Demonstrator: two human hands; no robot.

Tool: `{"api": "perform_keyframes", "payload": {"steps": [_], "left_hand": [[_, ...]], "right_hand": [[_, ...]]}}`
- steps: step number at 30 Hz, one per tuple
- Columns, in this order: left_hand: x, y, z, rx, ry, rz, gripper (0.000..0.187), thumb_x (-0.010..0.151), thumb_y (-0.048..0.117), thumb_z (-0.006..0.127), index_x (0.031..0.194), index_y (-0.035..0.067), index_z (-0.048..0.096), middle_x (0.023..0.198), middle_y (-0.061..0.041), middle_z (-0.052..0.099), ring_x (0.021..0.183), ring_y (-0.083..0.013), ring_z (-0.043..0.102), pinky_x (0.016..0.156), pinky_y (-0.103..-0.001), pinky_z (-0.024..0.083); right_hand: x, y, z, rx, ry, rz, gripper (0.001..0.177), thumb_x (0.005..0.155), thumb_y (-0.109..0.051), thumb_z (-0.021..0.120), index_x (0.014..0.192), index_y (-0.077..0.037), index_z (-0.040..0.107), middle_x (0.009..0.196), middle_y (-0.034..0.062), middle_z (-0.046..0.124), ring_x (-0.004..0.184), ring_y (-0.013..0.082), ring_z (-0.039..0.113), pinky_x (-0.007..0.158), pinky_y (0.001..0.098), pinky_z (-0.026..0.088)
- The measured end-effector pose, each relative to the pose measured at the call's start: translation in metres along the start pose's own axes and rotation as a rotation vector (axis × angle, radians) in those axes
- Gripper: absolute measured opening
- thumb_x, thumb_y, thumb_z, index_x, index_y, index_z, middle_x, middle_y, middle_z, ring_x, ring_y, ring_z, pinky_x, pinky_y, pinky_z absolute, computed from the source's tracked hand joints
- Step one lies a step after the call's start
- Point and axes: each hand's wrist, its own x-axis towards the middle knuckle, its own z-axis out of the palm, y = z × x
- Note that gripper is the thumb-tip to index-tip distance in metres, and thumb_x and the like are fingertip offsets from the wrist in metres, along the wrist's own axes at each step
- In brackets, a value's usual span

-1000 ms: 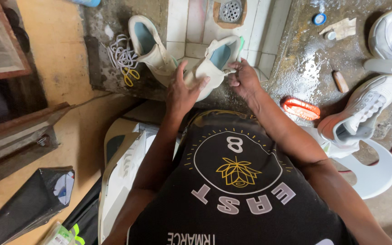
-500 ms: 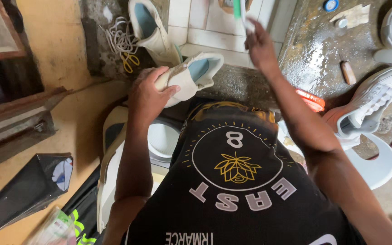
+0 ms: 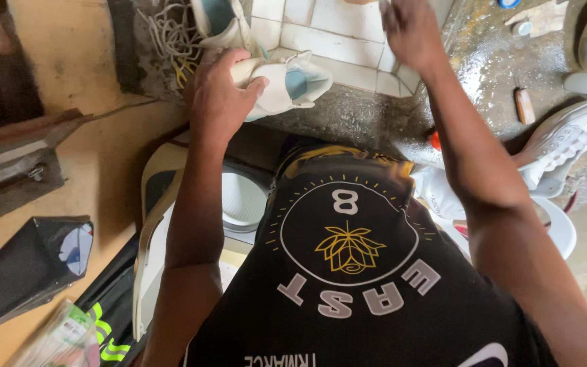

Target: The person cleans two white shoes using a brush and cleaning solution at a sink.

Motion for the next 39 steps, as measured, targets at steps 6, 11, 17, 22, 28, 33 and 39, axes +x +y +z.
{"api": "perform_keyframes", "payload": {"steps": [6, 11, 17, 22, 28, 33, 39], "left_hand": [[-0.005, 0.023, 0.005, 0.189, 0.077, 0.258, 0.045, 0.085, 0.033, 0.087, 0.121, 0.012, 0.069, 0.117, -0.013, 0.065, 0.108, -0.036, 0.066, 0.088, -0.049, 0.052], [-0.019, 0.029, 0.015, 0.275, 0.109, 0.417, 0.046, 0.08, 0.029, 0.089, 0.118, 0.013, 0.069, 0.124, -0.01, 0.064, 0.105, -0.0323, 0.068, 0.082, -0.047, 0.055], [-0.018, 0.023, 0.015, 0.256, 0.121, 0.456, 0.047, 0.082, 0.03, 0.09, 0.119, 0.011, 0.068, 0.124, -0.01, 0.063, 0.107, -0.0311, 0.068, 0.086, -0.045, 0.054], [-0.016, 0.021, 0.016, 0.26, 0.084, 0.44, 0.045, 0.082, 0.03, 0.089, 0.117, 0.012, 0.069, 0.124, -0.009, 0.063, 0.106, -0.0325, 0.068, 0.085, -0.046, 0.053], [-0.006, 0.016, 0.01, 0.252, 0.126, 0.451, 0.046, 0.084, 0.032, 0.088, 0.12, 0.011, 0.068, 0.122, -0.013, 0.062, 0.104, -0.0352, 0.067, 0.084, -0.047, 0.052], [-0.012, 0.019, 0.006, 0.231, 0.108, 0.418, 0.045, 0.083, 0.033, 0.087, 0.119, 0.012, 0.068, 0.119, -0.012, 0.063, 0.101, -0.0356, 0.066, 0.082, -0.049, 0.051], [-0.017, 0.015, 0.003, 0.233, 0.091, 0.341, 0.044, 0.083, 0.033, 0.086, 0.118, 0.013, 0.069, 0.116, -0.012, 0.064, 0.103, -0.0355, 0.066, 0.081, -0.049, 0.05]], "right_hand": [[-0.13, -0.002, 0.004, 0.473, -0.285, -0.18, 0.058, 0.095, 0.001, 0.058, 0.142, -0.032, 0.066, 0.132, 0.0057, 0.074, 0.094, 0.0157, 0.072, 0.084, 0.033, 0.06], [-0.128, -0.038, 0.054, 0.513, -0.232, -0.475, 0.066, 0.097, -0.002, 0.06, 0.155, -0.033, 0.052, 0.136, 0.0058, 0.069, 0.099, 0.0179, 0.073, 0.086, 0.0319, 0.059], [-0.138, -0.019, 0.03, -0.232, -0.383, -0.099, 0.074, 0.089, -0.007, 0.066, 0.153, -0.041, 0.047, 0.114, 0.0033, 0.073, 0.076, 0.0218, 0.072, 0.065, 0.0389, 0.059], [-0.149, -0.01, 0.06, 0.051, -0.275, -0.29, 0.084, 0.081, -0.004, 0.068, 0.154, -0.042, 0.05, 0.103, 0.0034, 0.069, 0.082, 0.0194, 0.074, 0.073, 0.0366, 0.061], [-0.164, 0.063, 0.007, -0.252, -0.17, -0.133, 0.081, 0.083, -0.009, 0.07, 0.155, -0.039, 0.05, 0.129, 0.0037, 0.069, 0.08, 0.0272, 0.071, 0.074, 0.0402, 0.059], [-0.174, 0.093, 0.005, -0.418, -0.102, -0.06, 0.067, 0.1, -0.023, 0.066, 0.164, -0.029, 0.047, 0.124, 0.0112, 0.069, 0.092, 0.0338, 0.069, 0.073, 0.0492, 0.055], [-0.152, 0.142, -0.019, -0.138, 0.47, -0.199, 0.038, 0.103, -0.028, 0.069, 0.134, -0.01, 0.055, 0.13, 0.0155, 0.063, 0.098, 0.0315, 0.069, 0.079, 0.0389, 0.059]]}}
